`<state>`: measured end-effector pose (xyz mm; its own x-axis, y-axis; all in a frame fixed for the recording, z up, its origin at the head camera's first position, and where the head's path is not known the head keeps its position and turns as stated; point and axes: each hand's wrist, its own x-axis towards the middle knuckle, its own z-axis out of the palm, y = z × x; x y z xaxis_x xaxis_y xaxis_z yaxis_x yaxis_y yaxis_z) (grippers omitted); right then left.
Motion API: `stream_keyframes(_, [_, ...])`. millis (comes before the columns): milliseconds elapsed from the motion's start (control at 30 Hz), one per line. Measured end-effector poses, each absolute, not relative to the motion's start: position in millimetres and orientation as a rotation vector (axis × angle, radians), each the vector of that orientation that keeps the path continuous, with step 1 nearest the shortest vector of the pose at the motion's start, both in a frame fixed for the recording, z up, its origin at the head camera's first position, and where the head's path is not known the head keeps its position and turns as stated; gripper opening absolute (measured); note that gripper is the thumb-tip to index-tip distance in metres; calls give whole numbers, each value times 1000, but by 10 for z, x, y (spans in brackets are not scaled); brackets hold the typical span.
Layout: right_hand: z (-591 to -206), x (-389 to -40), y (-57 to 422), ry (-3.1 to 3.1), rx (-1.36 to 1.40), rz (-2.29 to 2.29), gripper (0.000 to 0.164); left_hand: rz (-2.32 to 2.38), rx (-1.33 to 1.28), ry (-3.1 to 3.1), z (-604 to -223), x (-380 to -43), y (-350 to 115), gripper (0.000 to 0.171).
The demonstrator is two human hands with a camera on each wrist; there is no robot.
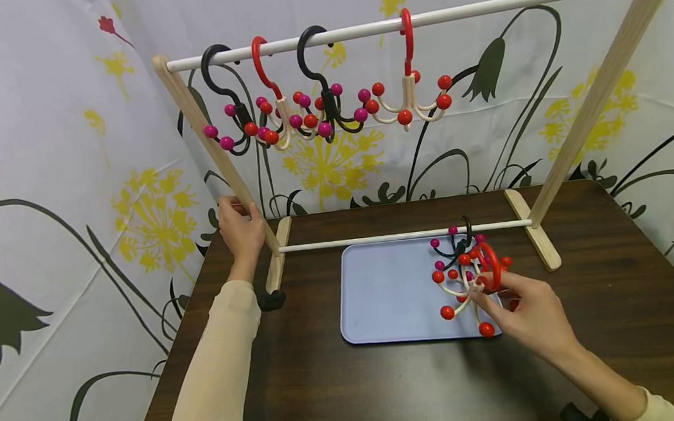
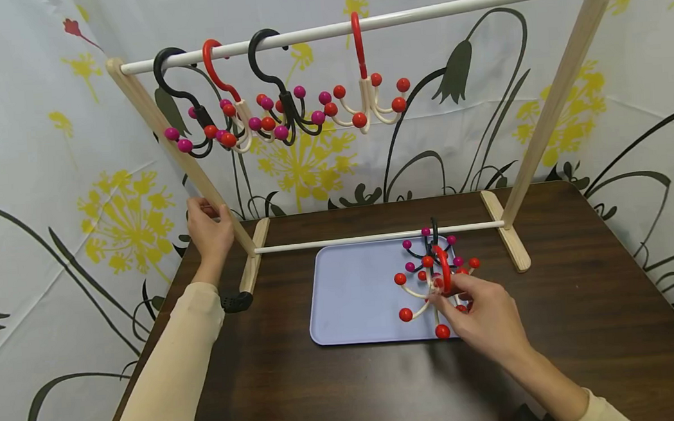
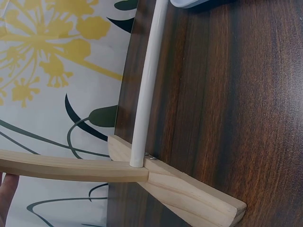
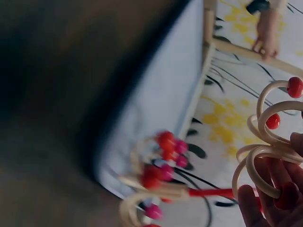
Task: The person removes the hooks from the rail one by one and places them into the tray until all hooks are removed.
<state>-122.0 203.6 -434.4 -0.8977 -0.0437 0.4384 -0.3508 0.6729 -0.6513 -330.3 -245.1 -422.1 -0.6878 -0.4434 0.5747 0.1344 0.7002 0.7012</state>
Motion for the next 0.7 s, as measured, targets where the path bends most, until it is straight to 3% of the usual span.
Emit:
stream_keyframes(333, [-4871, -1223, 1950, -2553, 291, 930, 24, -956, 253, -2151, -4265, -3306, -2458, 25])
stream_keyframes(700, [-5021, -1261, 1950, -2522, 317, 876, 28, -955, 275, -2155, -4233, -3306, -2461, 26])
